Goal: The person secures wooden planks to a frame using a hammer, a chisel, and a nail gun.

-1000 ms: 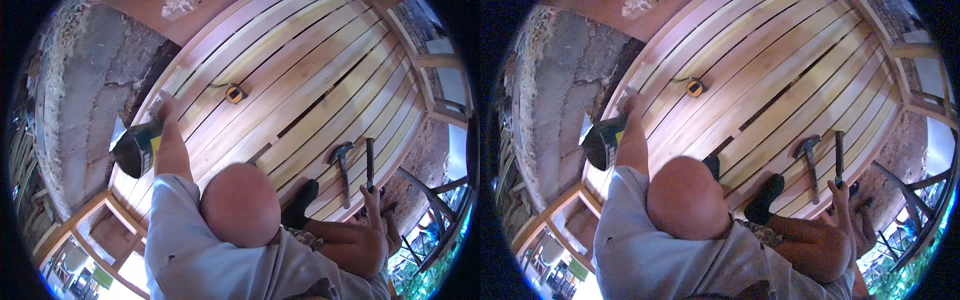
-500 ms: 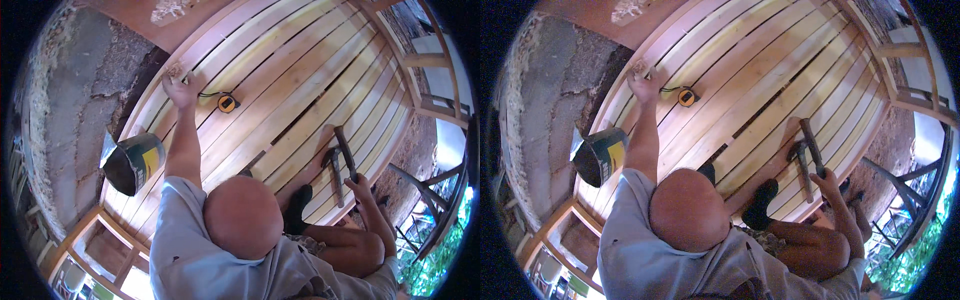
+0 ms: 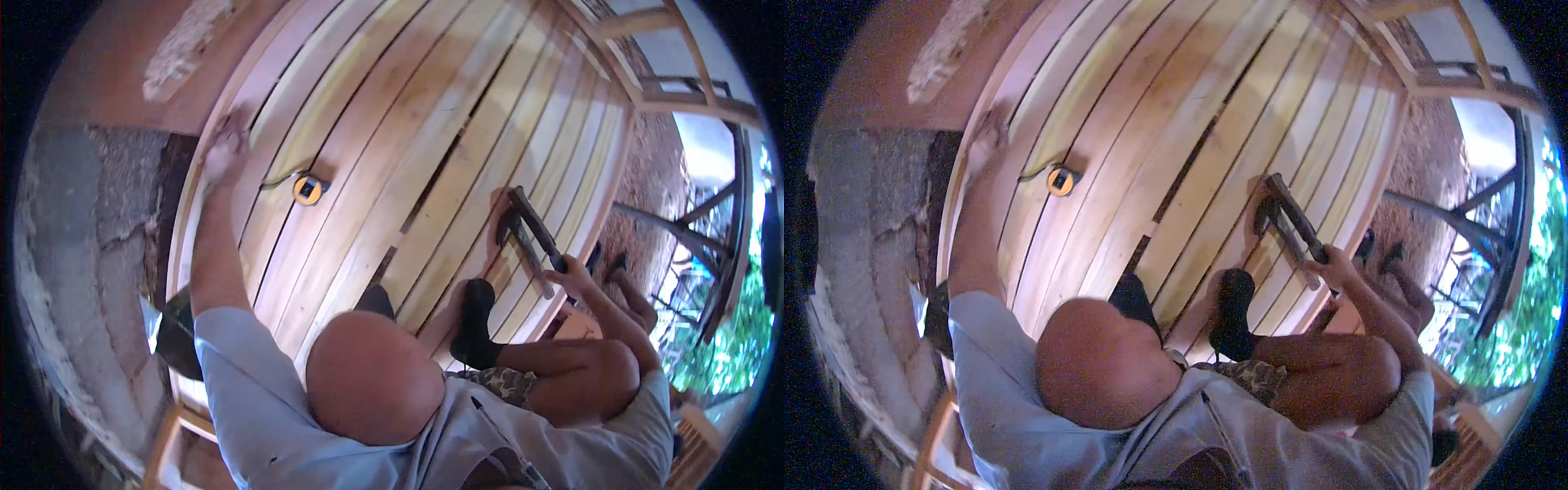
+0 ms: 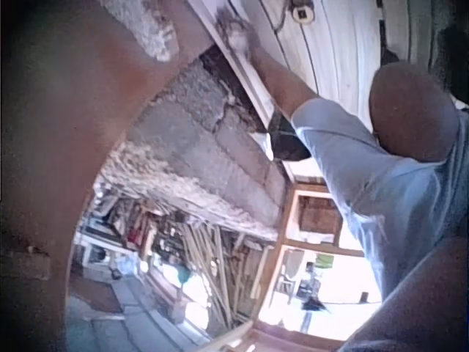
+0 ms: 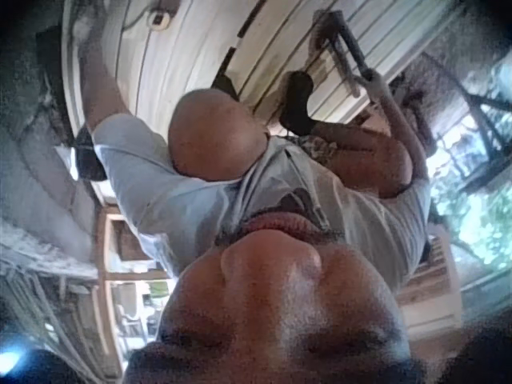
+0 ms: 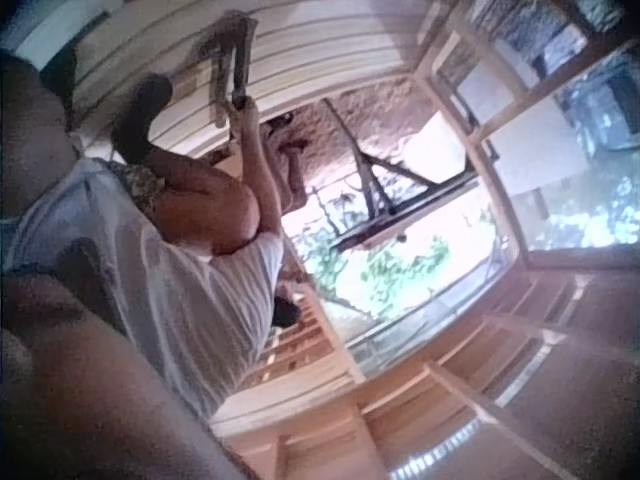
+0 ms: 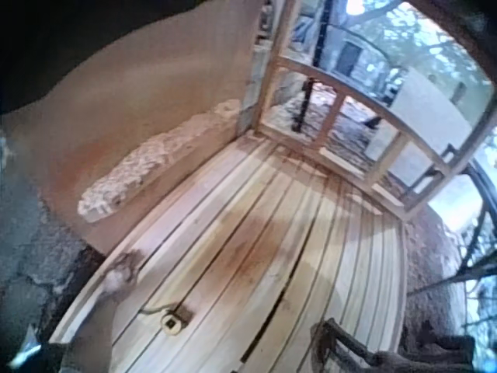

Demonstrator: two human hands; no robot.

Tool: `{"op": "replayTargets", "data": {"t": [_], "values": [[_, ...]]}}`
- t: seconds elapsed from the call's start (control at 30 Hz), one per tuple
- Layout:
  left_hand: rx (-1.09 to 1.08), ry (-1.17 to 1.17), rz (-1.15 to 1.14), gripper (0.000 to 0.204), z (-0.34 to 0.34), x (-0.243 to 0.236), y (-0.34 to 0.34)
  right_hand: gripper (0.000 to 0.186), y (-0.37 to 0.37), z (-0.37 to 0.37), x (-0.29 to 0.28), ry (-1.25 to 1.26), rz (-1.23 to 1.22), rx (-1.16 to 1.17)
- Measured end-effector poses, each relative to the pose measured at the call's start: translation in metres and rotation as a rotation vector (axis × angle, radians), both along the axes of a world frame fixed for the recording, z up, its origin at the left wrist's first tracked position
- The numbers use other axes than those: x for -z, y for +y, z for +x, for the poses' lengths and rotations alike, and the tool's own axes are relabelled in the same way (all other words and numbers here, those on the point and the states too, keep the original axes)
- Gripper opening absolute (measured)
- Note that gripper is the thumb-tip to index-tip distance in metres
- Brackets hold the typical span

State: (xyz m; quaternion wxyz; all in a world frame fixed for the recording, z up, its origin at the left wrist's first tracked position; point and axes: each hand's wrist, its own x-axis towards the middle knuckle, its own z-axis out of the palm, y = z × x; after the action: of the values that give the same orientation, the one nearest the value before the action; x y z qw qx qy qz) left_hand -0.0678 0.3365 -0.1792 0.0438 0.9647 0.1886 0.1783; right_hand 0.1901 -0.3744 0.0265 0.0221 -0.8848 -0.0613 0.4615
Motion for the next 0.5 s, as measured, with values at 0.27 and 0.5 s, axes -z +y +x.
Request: {"op": "replayTargets", "data": {"t": [0.27, 0.5], "values": [[-0.093, -0.037, -0.155, 0.033, -0.031, -0.007, -0.012, 0.054, -0.023, 0.011, 0.011, 0.081, -0.009, 0.055], [-0.472, 0.323, -0.115, 0.032, -0.003, -0.036, -0.057, 0.053, -0.014, 0.007, -0.012, 0.164, -0.010, 0.212]]}}
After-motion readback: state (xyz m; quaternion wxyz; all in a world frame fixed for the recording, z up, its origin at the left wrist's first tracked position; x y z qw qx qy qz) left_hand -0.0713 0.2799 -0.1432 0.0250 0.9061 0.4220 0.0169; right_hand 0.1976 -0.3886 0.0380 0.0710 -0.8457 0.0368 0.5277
